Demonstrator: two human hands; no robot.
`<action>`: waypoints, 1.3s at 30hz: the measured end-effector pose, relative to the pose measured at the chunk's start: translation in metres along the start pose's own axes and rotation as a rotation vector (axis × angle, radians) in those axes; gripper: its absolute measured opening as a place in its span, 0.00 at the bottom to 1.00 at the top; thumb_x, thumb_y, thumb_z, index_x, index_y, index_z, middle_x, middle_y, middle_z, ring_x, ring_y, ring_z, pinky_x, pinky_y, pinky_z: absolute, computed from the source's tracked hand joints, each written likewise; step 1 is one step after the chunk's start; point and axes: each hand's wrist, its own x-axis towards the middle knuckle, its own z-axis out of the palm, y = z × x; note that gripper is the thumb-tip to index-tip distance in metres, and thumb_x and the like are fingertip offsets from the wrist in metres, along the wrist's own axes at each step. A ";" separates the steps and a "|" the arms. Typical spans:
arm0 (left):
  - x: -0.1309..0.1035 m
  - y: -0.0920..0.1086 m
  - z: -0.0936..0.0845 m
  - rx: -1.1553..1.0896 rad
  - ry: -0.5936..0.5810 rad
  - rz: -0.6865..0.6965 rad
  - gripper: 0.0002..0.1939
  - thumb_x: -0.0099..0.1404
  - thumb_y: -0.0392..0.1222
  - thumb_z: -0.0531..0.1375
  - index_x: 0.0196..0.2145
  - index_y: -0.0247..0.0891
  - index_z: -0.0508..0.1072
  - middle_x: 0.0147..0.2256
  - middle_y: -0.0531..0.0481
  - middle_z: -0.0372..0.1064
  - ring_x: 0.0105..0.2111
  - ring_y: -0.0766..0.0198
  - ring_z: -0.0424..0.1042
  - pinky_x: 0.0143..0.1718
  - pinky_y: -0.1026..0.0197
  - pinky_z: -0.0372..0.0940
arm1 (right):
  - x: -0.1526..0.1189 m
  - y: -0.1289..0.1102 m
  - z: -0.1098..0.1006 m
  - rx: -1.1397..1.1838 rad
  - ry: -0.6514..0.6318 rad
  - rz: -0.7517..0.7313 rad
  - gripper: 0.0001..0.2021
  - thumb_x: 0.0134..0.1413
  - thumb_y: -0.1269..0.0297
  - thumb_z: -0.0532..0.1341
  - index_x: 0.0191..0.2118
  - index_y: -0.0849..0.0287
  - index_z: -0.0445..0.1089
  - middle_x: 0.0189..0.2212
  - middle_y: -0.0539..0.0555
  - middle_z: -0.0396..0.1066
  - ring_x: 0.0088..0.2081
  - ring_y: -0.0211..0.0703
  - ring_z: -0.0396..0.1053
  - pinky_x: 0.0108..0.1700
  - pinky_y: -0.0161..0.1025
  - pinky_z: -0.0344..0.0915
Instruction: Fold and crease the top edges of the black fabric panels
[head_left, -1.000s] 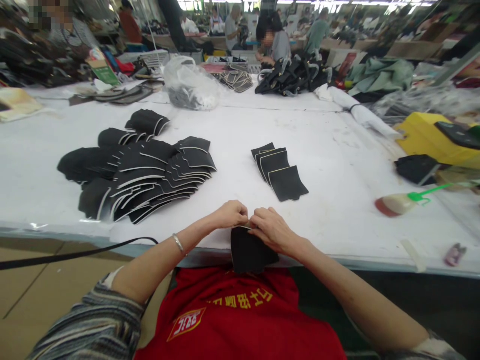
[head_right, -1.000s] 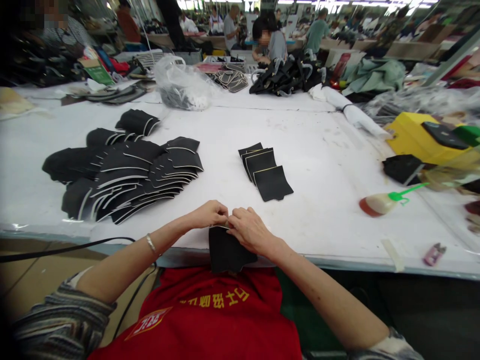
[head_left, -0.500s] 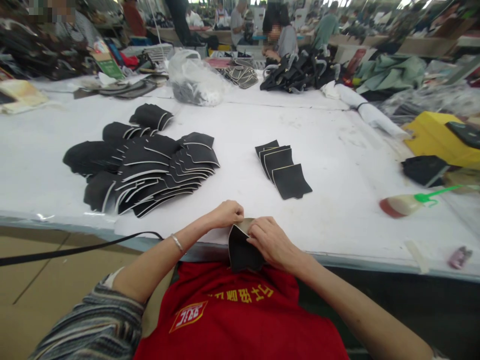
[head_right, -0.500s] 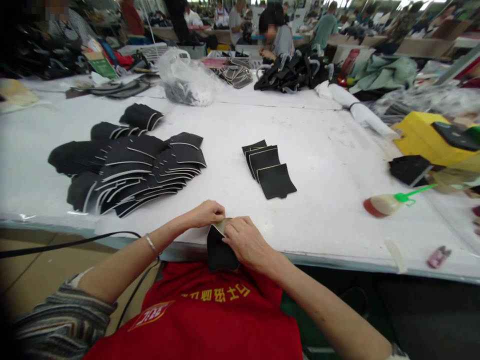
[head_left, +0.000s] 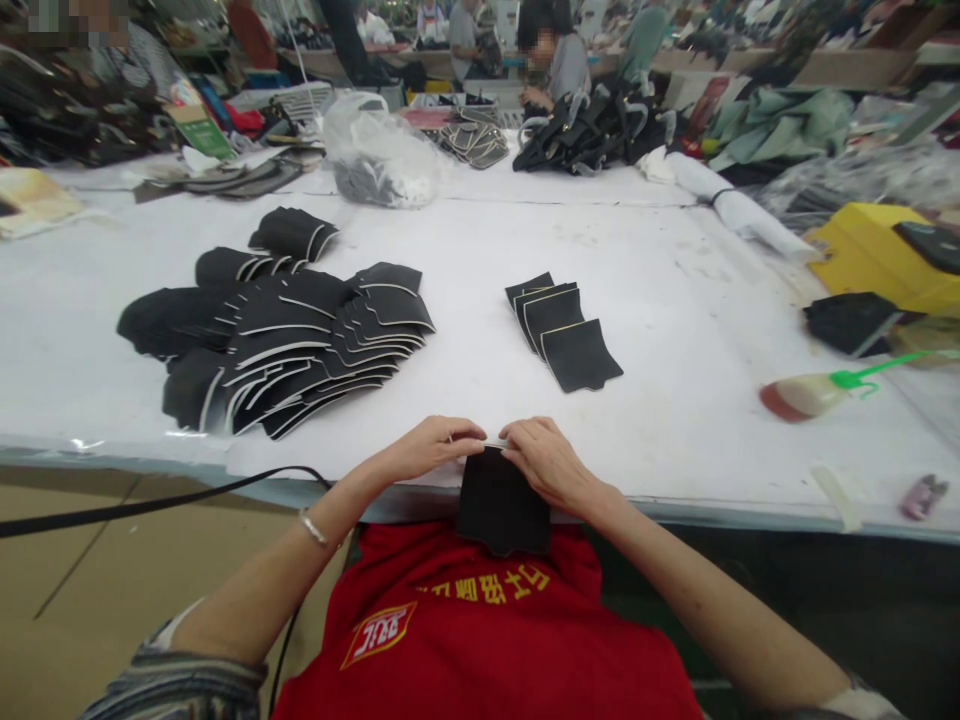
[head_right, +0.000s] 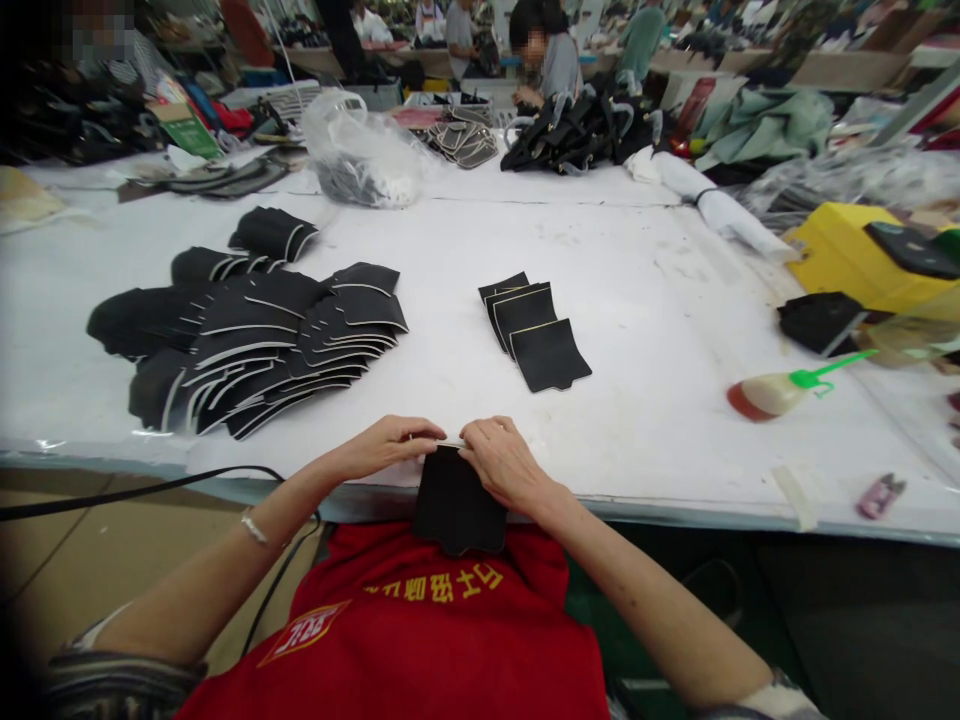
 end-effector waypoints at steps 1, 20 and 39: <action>-0.004 -0.001 0.002 0.044 0.016 -0.005 0.18 0.64 0.48 0.57 0.46 0.34 0.75 0.34 0.50 0.73 0.33 0.64 0.67 0.36 0.65 0.60 | 0.000 0.001 0.001 0.018 -0.015 -0.005 0.02 0.65 0.71 0.55 0.41 0.60 0.63 0.40 0.56 0.70 0.42 0.46 0.66 0.51 0.45 0.56; -0.006 -0.002 0.015 0.268 -0.055 0.039 0.11 0.66 0.36 0.53 0.33 0.34 0.75 0.29 0.49 0.71 0.30 0.64 0.66 0.34 0.65 0.56 | 0.001 0.010 0.012 0.020 -0.096 -0.067 0.05 0.67 0.67 0.53 0.38 0.60 0.63 0.33 0.54 0.68 0.36 0.44 0.64 0.46 0.41 0.56; -0.010 0.002 0.028 -0.084 0.013 0.060 0.11 0.64 0.42 0.56 0.36 0.35 0.77 0.32 0.51 0.73 0.34 0.64 0.69 0.38 0.66 0.60 | -0.003 -0.005 -0.003 0.273 -0.082 0.106 0.01 0.63 0.67 0.57 0.39 0.58 0.63 0.32 0.52 0.69 0.34 0.42 0.64 0.37 0.37 0.59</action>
